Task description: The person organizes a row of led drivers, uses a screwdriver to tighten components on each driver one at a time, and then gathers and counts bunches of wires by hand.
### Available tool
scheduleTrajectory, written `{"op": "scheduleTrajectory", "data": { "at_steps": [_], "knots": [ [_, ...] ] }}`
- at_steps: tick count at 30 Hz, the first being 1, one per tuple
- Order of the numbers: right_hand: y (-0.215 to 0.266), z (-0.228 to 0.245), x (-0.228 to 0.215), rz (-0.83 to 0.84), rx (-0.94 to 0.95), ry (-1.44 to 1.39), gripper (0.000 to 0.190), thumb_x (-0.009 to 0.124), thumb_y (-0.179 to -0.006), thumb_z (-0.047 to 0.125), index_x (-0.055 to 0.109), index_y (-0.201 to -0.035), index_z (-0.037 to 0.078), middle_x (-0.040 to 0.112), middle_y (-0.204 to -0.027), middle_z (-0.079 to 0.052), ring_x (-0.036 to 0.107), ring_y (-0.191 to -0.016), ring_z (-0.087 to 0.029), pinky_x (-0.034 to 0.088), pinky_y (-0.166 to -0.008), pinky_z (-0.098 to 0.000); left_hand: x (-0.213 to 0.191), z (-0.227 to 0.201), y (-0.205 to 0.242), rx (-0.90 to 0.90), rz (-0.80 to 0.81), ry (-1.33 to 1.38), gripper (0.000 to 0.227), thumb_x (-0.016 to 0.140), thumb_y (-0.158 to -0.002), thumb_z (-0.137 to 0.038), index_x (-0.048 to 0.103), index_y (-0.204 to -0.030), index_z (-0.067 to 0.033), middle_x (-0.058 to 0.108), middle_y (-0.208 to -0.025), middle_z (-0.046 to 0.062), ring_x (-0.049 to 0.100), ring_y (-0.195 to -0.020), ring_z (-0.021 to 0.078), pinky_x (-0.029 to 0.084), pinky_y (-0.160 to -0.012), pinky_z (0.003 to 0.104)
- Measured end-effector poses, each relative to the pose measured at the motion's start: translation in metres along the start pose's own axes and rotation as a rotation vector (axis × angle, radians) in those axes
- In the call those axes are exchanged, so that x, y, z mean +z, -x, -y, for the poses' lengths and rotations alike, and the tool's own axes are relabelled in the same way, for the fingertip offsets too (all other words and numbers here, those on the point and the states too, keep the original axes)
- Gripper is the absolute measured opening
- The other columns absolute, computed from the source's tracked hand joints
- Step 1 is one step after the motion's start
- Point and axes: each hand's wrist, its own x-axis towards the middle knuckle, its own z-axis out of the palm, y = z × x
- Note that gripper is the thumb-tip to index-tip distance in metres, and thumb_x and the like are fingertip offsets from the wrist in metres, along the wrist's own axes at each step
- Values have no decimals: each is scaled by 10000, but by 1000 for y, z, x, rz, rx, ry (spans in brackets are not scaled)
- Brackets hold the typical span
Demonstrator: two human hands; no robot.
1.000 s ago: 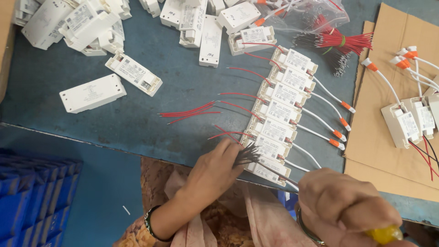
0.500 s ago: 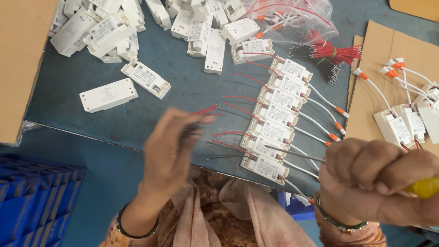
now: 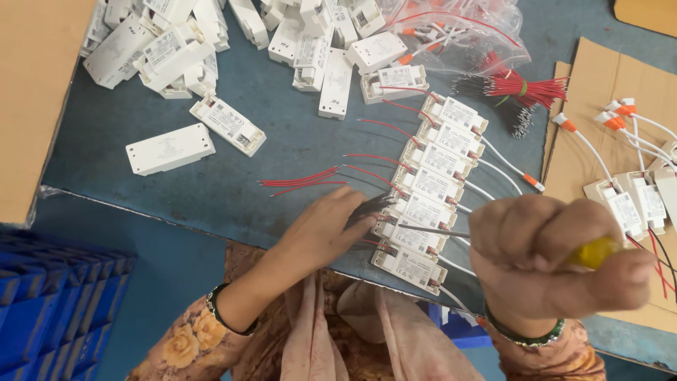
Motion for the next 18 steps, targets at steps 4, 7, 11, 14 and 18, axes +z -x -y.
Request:
{"op": "scheduleTrajectory", "data": {
  "at_steps": [4, 7, 11, 14, 18],
  "knots": [
    [-2, -8, 5, 0, 32, -13, 640, 396, -1012, 668, 366, -711, 103, 320, -480, 3, 185, -433, -98, 205, -428, -305, 0, 4, 1, -6, -6, 24, 267, 636, -977, -259, 593, -1043, -4, 582, -979, 190, 594, -910, 416, 460, -750, 483],
    [-4, -11, 6, -22, 43, 6, 637, 401, -1014, 661, 363, -708, 103, 320, -479, 3, 190, -428, -91, 208, -424, -293, 3, 7, 0, -18, -12, 10, 260, 635, -974, -250, 592, -1050, -5, 582, -988, 193, 591, -920, 427, 459, -752, 492],
    [-3, -12, 9, -77, 52, 42, 638, 409, -1012, 657, 357, -708, 99, 312, -487, 5, 191, -422, -88, 212, -416, -281, 6, 8, -2, 0, -22, -14, 240, 637, -968, -233, 592, -1047, -11, 584, -995, 192, 594, -929, 437, 465, -755, 504],
    [-1, -13, 11, -97, 41, 75, 645, 415, -1030, 664, 354, -732, 96, 307, -507, 6, 183, -428, -84, 204, -419, -276, 6, 7, -3, -17, -3, -19, 228, 638, -959, -226, 606, -1059, -23, 587, -993, 185, 603, -917, 432, 472, -743, 510],
    [-1, -20, 14, -97, -13, 94, 602, 410, -1014, 661, 367, -764, 115, 314, -490, -1, 174, -421, -81, 199, -390, -284, 14, 6, -9, -37, -6, -158, 231, 657, -946, -226, 588, -1030, -23, 591, -1019, 168, 631, -904, 418, 497, -718, 516]
  ]
}}
